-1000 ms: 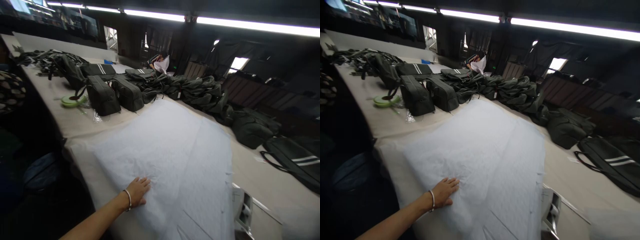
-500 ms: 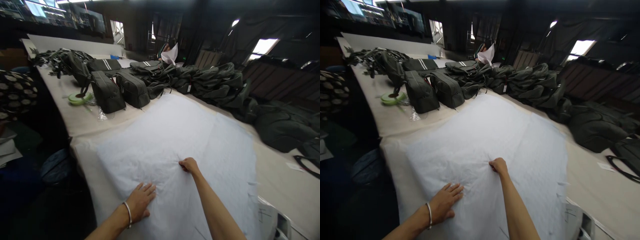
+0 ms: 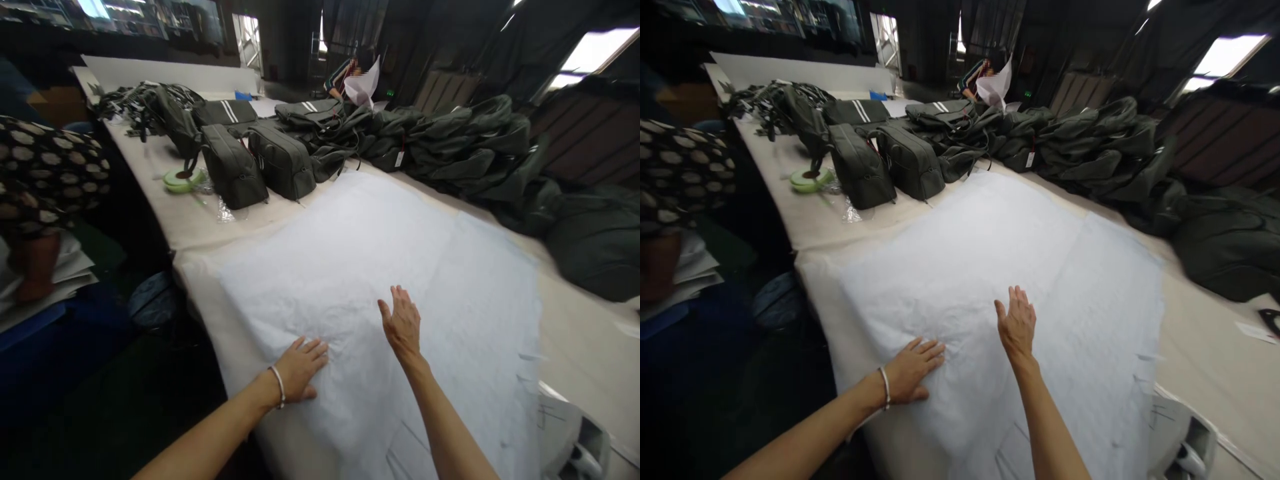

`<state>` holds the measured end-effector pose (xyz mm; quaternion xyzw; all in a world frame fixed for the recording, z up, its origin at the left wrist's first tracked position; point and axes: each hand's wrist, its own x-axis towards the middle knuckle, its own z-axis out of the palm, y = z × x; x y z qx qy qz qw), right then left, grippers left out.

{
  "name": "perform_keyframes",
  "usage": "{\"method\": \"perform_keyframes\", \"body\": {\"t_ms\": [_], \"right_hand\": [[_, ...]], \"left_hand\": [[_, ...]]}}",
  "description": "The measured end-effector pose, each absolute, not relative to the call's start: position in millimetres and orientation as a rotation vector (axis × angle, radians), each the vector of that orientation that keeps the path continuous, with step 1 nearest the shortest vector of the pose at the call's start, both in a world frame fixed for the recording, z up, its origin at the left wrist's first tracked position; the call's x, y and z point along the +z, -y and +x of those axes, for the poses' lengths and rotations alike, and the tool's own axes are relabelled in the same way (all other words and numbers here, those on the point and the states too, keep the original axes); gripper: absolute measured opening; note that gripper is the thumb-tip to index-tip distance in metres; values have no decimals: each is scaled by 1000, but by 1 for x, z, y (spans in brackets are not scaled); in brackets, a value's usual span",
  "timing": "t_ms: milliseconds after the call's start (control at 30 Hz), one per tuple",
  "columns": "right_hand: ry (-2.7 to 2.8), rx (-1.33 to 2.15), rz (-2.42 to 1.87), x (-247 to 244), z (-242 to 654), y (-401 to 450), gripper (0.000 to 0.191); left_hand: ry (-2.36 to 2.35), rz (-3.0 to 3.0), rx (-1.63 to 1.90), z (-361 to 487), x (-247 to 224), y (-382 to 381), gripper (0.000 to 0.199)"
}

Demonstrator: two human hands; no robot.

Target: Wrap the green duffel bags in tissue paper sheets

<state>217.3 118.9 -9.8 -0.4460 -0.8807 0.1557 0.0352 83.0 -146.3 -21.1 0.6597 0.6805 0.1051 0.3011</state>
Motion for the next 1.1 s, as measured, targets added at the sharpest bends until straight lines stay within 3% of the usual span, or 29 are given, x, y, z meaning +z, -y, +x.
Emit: {"method": "perform_keyframes", "body": {"t_ms": [200, 333, 433, 533, 667, 833, 1100], "right_hand": [[2798, 619, -1068, -48, 227, -77, 61], [2645, 536, -1065, -24, 249, -60, 66], [2631, 456, -768, 3, 276, 2, 61], [2800, 434, -433, 7, 299, 88, 64], [2992, 317, -69, -25, 316, 165, 70], [3050, 256, -193, -48, 327, 182, 72], [3154, 263, -536, -39, 323, 202, 89]], "left_hand": [[-1834, 1611, 472, 51, 8, 158, 50], [-2043, 1472, 606, 19, 30, 206, 41], [-2031, 1460, 627, 14, 38, 255, 38], [-1880, 1599, 480, 26, 34, 293, 52], [-1659, 1862, 242, 46, 12, 320, 77], [-1547, 2011, 188, 59, -22, 334, 96], [-1551, 2070, 315, 59, -31, 344, 74]]}}
